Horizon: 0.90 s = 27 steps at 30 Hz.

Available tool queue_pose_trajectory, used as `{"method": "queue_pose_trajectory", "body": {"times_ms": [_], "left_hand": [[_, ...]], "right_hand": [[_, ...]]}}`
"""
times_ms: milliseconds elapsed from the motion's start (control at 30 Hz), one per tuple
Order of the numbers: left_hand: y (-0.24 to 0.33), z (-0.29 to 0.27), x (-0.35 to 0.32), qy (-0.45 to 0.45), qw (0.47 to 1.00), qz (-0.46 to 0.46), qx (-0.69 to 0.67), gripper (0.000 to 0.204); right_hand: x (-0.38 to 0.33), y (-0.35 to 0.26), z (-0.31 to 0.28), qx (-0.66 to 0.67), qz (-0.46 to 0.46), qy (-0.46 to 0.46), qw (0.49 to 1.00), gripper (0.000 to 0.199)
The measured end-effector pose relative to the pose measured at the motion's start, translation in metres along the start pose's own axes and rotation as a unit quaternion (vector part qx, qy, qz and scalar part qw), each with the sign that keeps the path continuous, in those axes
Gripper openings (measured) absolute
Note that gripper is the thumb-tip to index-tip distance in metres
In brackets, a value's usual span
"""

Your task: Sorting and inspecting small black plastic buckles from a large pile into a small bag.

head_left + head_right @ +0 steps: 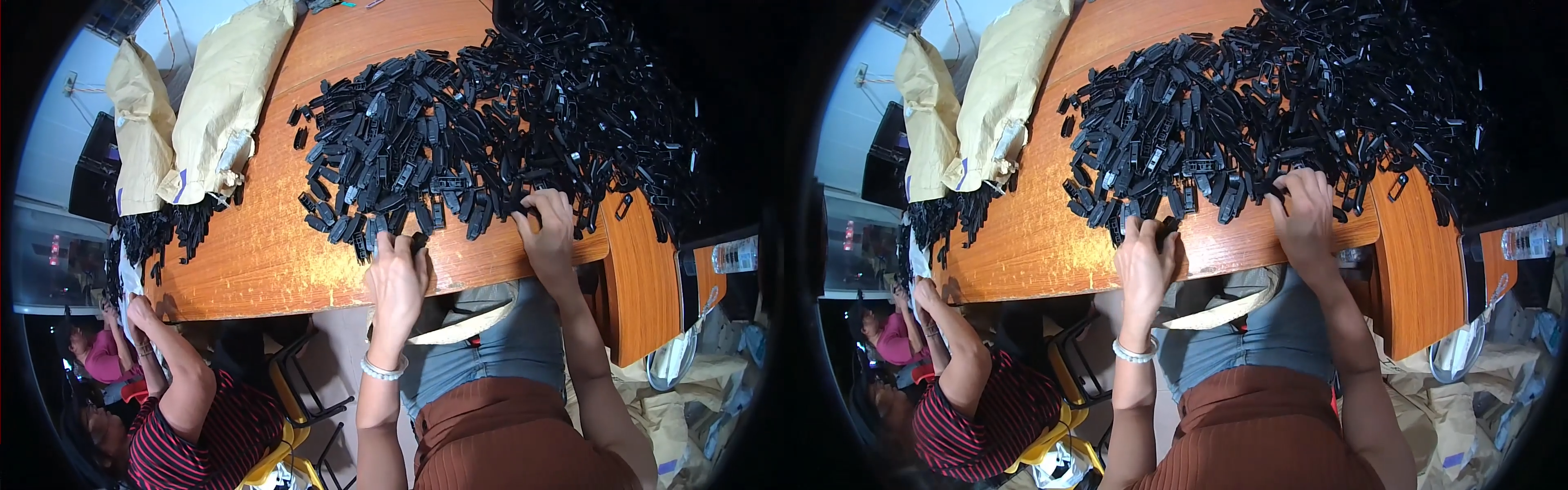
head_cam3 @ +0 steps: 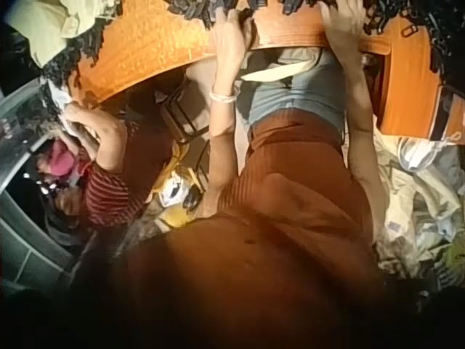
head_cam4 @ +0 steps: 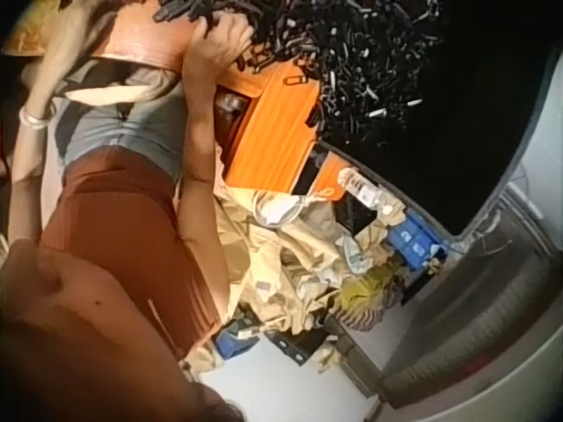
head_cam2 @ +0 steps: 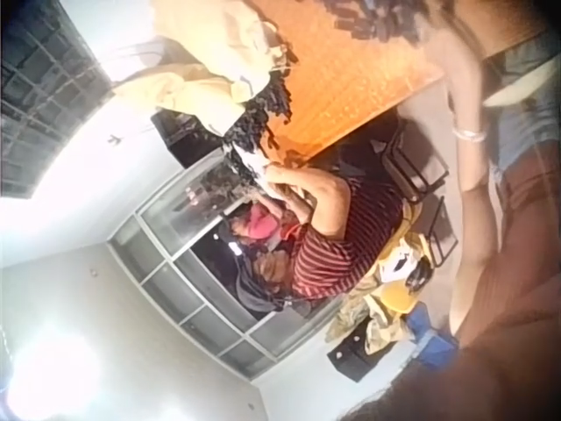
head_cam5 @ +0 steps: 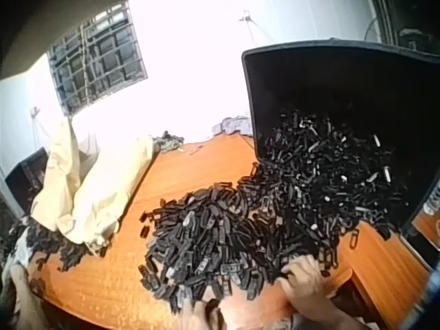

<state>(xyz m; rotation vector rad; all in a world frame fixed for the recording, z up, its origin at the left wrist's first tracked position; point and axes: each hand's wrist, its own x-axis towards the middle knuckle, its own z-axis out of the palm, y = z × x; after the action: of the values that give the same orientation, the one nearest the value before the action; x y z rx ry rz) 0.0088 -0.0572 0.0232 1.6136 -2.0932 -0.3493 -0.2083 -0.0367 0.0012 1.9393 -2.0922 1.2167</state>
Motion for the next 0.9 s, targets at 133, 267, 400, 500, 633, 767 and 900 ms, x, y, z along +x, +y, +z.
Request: {"method": "queue_pose_trajectory", "body": {"times_ms": [133,267,400,500,633,767,900], "left_hand": [[0.0,0.0,0.001,-0.032,0.998,0.034,0.034,0.02],[-0.004,0.007,-0.001,-0.021,0.998,0.051,-0.001,0.021],[0.02,0.007,-0.011,0.036,0.957,-0.034,-0.284,0.028],[0.019,0.017,-0.023,-0.028,0.946,-0.004,-0.322,0.029],[0.025,0.031,-0.037,-0.088,0.922,-0.026,-0.375,0.029],[0.031,0.041,-0.042,-0.134,0.9,-0.029,-0.414,0.029],[0.041,0.042,-0.04,-0.166,0.875,-0.038,-0.452,0.029]], "right_hand": [[-0.003,-0.003,-0.007,0.071,0.018,0.006,0.997,0.019],[-0.007,-0.006,-0.015,0.055,0.079,-0.103,0.99,0.014],[-0.015,-0.007,-0.014,0.085,0.019,-0.117,0.989,0.011],[-0.017,-0.006,-0.013,0.078,-0.008,-0.118,0.99,0.009],[-0.016,-0.009,-0.019,0.017,-0.014,-0.118,0.993,0.013],[-0.014,-0.013,-0.025,0.023,-0.034,-0.124,0.991,0.015],[-0.016,-0.018,-0.027,0.052,0.001,-0.118,0.992,0.017]]}}
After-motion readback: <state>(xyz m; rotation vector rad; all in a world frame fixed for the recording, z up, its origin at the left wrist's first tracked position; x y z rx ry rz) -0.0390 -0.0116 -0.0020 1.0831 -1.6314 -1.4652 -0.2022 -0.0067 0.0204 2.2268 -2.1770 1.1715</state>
